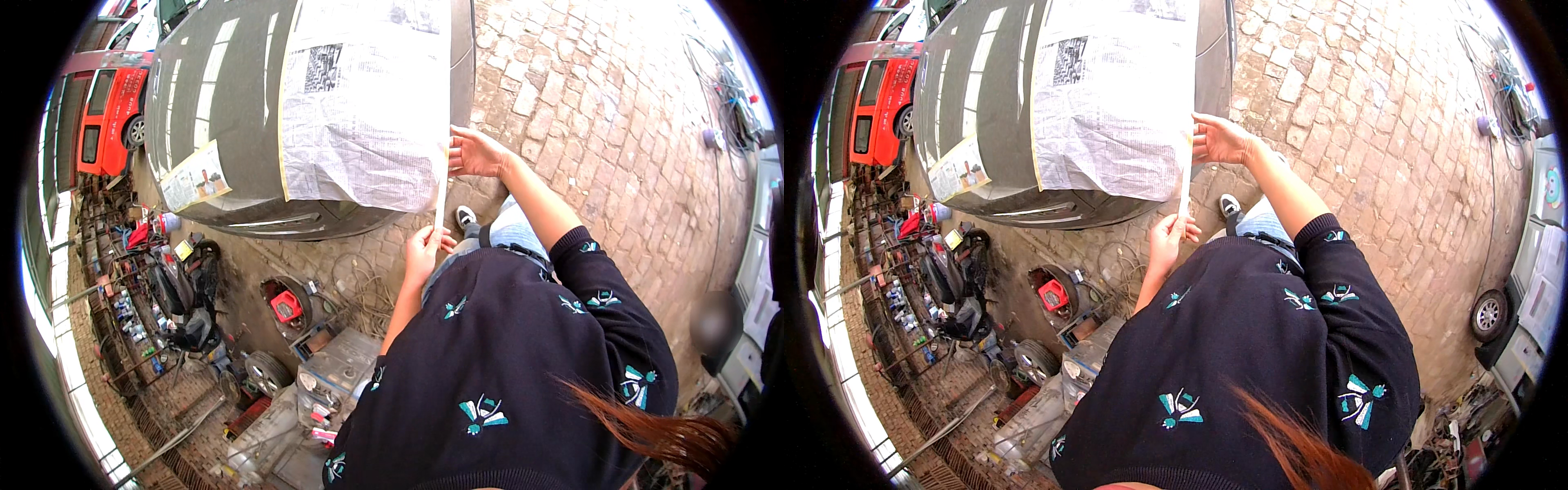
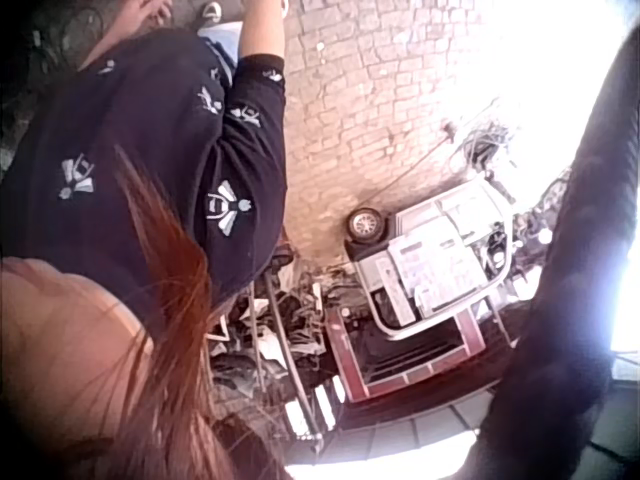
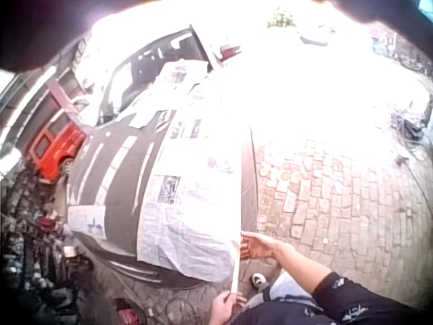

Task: The person applies masking tape to secure newspaper sheets on the hood of a car. They smooth the tape along the edges of the paper to ensure it adheres to the vehicle's surface, preparing the area for painting or bodywork.

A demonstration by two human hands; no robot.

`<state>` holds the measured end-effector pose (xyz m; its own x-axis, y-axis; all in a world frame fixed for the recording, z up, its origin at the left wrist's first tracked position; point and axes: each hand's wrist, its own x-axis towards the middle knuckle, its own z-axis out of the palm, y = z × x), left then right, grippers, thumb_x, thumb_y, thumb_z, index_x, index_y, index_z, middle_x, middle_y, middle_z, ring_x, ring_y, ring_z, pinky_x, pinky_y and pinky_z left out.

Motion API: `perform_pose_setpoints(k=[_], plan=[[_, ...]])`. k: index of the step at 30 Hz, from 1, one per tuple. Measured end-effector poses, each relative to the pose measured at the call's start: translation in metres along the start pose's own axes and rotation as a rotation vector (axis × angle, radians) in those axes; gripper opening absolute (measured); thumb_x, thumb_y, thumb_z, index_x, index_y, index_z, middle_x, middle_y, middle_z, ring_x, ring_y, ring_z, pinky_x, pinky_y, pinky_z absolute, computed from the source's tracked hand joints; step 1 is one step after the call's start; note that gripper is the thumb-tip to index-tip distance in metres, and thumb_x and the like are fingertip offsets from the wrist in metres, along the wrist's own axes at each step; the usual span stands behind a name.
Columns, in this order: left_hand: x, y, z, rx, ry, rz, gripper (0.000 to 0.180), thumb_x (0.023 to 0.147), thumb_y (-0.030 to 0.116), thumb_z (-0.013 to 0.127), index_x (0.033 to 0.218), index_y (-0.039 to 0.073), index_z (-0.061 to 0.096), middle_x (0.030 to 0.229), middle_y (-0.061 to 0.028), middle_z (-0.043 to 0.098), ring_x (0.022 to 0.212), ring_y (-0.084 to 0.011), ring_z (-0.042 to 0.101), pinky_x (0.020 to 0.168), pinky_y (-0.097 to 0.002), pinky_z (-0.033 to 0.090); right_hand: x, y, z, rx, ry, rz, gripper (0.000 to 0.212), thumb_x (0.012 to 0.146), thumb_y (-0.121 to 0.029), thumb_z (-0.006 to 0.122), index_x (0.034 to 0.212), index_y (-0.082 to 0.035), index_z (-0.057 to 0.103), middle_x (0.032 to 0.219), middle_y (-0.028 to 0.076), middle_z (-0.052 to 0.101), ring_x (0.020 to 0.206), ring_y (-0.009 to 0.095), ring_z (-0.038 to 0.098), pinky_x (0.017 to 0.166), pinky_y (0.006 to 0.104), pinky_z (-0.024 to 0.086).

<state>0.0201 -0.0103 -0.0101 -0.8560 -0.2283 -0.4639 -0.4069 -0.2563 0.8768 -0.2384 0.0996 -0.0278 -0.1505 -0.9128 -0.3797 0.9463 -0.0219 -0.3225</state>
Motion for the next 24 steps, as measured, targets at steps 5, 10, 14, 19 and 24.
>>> perform_pose_setpoints(k=[5, 10, 14, 19, 24], plan=[[0.0, -0.001, 0.001, -0.013, 0.01, -0.003, 0.025, 0.098, 0.016, 0.049, 0.097, -0.006, 0.06, 0.08, -0.013, 0.067, 0.065, -0.0154, 0.064, 0.063, -0.0278, 0.052, 0.003, 0.01, -0.012, -0.054, -0.014, 0.055, 0.056, 0.089, -0.053, 0.053, 0.112, -0.003, 0.059, 0.112, 0.016, 0.065, 0.106, 0.029, 0.061, 0.1, 0.0464, 0.039], [-0.001, 0.0, 0.001, -0.006, 0.009, -0.002, 0.027, 0.098, 0.018, 0.048, 0.099, -0.007, 0.059, 0.081, -0.0142, 0.067, 0.065, -0.0158, 0.063, 0.064, -0.0276, 0.051, -0.002, 0.025, -0.008, -0.095, -0.033, 0.099, 0.054, 0.089, -0.054, 0.052, 0.109, -0.004, 0.061, 0.111, 0.014, 0.066, 0.103, 0.026, 0.062, 0.098, 0.0426, 0.042], [-0.002, 0.002, 0.001, 0.011, 0.009, 0.015, 0.027, 0.098, 0.018, 0.048, 0.099, -0.007, 0.059, 0.081, -0.014, 0.067, 0.065, -0.0159, 0.063, 0.064, -0.0278, 0.052, -0.006, 0.037, -0.003, -0.123, -0.038, 0.146, 0.053, 0.09, -0.052, 0.052, 0.112, -0.004, 0.061, 0.115, 0.013, 0.065, 0.105, 0.026, 0.062, 0.099, 0.0414, 0.042], [-0.003, 0.0, 0.001, 0.006, 0.013, 0.021, 0.027, 0.098, 0.018, 0.048, 0.098, -0.007, 0.06, 0.08, -0.0134, 0.067, 0.065, -0.0158, 0.063, 0.064, -0.0275, 0.051, -0.012, 0.051, 0.004, -0.18, -0.01, 0.131, 0.047, 0.092, -0.04, 0.055, 0.12, -0.002, 0.057, 0.119, 0.015, 0.063, 0.102, 0.024, 0.064, 0.096, 0.0363, 0.046], [-0.007, -0.001, 0.001, 0.026, 0.033, 0.017, 0.026, 0.098, 0.017, 0.049, 0.096, -0.006, 0.061, 0.079, -0.0125, 0.067, 0.066, -0.015, 0.063, 0.065, -0.0268, 0.051, -0.014, 0.057, 0.01, -0.341, 0.132, 0.097, 0.032, 0.089, -0.018, 0.064, 0.115, -0.001, 0.056, 0.108, 0.01, 0.066, 0.098, 0.019, 0.066, 0.089, 0.0296, 0.052]])
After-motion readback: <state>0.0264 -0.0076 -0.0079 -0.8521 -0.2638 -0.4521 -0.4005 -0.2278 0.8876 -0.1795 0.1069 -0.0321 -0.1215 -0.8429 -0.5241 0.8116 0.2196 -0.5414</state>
